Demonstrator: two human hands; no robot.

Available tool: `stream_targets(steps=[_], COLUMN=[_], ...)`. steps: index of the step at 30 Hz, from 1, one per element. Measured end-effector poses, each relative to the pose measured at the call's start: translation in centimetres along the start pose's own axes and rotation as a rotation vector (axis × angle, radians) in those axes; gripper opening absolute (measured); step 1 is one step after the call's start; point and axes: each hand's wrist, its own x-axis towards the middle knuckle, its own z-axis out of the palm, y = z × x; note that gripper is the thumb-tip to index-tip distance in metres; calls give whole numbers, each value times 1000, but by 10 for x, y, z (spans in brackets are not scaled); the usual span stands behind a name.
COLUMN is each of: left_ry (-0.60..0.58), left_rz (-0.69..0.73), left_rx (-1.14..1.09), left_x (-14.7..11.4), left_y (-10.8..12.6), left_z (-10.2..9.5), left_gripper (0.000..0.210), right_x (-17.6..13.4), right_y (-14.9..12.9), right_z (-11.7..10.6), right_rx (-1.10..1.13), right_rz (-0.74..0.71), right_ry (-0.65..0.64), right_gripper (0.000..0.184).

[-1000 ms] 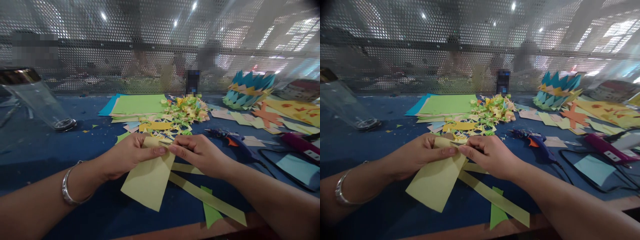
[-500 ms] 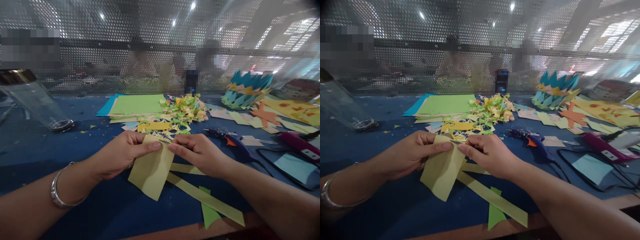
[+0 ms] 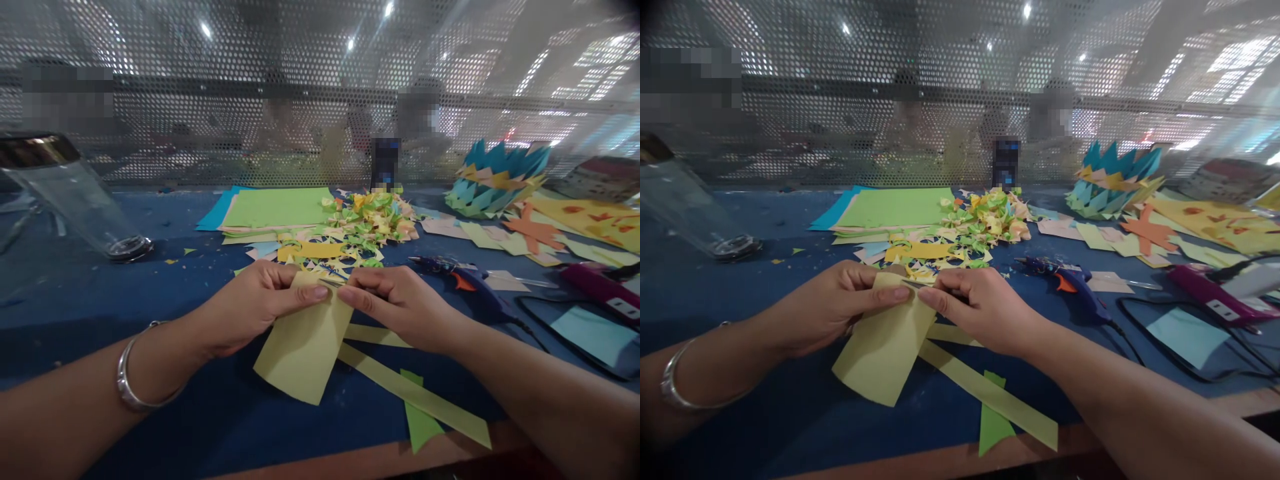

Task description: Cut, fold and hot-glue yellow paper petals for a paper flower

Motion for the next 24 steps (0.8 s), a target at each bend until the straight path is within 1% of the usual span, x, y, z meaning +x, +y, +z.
stream_targets(steps=[15,20,24], left_ry=[-15,-39,-14], left_rz=[-24,-34,-26], left_rx=[6,-2,4], left_x=[1,0,-4], left_y=[-4,-2,2], left_z=[-1,0,0], left_gripper=[26,26,24], right_x=[-1,-1,0], right_y=[-2,-3,-3], right_z=[1,0,0], right_rx=[8,22,11], right_rz=[7,-2,14], right_ry=[-19,-22,-23], right_gripper=[42,43,43])
